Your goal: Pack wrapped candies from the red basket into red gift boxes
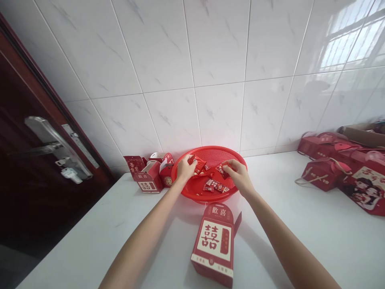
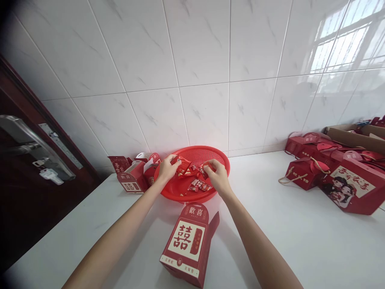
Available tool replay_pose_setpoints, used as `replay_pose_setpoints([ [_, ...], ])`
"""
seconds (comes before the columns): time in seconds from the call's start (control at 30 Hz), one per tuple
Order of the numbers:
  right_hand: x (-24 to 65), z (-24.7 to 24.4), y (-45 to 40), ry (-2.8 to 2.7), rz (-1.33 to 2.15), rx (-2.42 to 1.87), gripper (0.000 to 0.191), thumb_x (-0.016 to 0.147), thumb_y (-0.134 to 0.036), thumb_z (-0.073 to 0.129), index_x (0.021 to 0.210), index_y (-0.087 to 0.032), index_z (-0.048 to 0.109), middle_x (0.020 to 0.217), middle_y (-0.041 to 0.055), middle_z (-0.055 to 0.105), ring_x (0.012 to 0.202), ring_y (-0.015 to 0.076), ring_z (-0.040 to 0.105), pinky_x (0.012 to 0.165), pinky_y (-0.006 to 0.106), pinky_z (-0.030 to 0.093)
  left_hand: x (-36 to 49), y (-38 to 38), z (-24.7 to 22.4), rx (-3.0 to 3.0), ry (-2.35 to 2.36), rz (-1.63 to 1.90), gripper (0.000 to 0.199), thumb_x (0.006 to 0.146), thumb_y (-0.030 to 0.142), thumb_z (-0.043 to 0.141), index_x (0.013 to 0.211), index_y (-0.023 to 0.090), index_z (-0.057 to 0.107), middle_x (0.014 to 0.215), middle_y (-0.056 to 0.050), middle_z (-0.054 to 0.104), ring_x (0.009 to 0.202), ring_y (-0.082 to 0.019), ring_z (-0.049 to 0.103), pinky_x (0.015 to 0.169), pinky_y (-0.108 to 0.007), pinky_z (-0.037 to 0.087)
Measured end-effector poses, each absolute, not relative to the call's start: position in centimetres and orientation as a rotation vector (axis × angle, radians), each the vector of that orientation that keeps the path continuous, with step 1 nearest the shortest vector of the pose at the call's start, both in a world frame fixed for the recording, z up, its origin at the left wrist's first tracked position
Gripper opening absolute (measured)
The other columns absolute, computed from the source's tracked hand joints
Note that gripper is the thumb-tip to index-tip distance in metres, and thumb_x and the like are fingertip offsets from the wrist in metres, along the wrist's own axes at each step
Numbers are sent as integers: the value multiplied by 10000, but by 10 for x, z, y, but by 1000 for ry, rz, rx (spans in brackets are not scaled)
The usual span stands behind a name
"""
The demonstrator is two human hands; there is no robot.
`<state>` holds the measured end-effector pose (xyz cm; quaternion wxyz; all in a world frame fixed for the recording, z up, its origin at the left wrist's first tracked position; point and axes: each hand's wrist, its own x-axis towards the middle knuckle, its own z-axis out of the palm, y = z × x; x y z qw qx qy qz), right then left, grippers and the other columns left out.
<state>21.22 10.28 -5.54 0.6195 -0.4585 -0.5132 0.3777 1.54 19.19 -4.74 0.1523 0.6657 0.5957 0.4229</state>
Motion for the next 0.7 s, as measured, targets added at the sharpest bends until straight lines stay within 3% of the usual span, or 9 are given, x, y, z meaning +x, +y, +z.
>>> replay_pose_setpoints([
  [0.33,211,-57,104,-1151,871,-1038,284,719,-478,733,782,-215,648,769,28,684,715,194,614,656,335,496,13,188,-51,2037,1396,1333,169,728,64,650,785,218,694,888,-1,773,920,-207,721,911,-345,543],
  [0.57,216,-53,102,-1113,939,-1022,316,673,-443,799,818,-198,661,727,22,681,684,187,623,642,324,499,6,183,-46,2080,1331,1516,127,756,97,668,717,208,716,1181,-63,700,1174,-246,652,1104,-420,449],
  [0.7,222,-49,98,-1079,981,-982,342,660,-464,820,786,-196,649,707,26,680,661,181,616,613,311,473,-2,172,-44,2132,1338,1486,202,751,48,600,725,205,724,1210,-56,679,1200,-247,636,1113,-421,446],
])
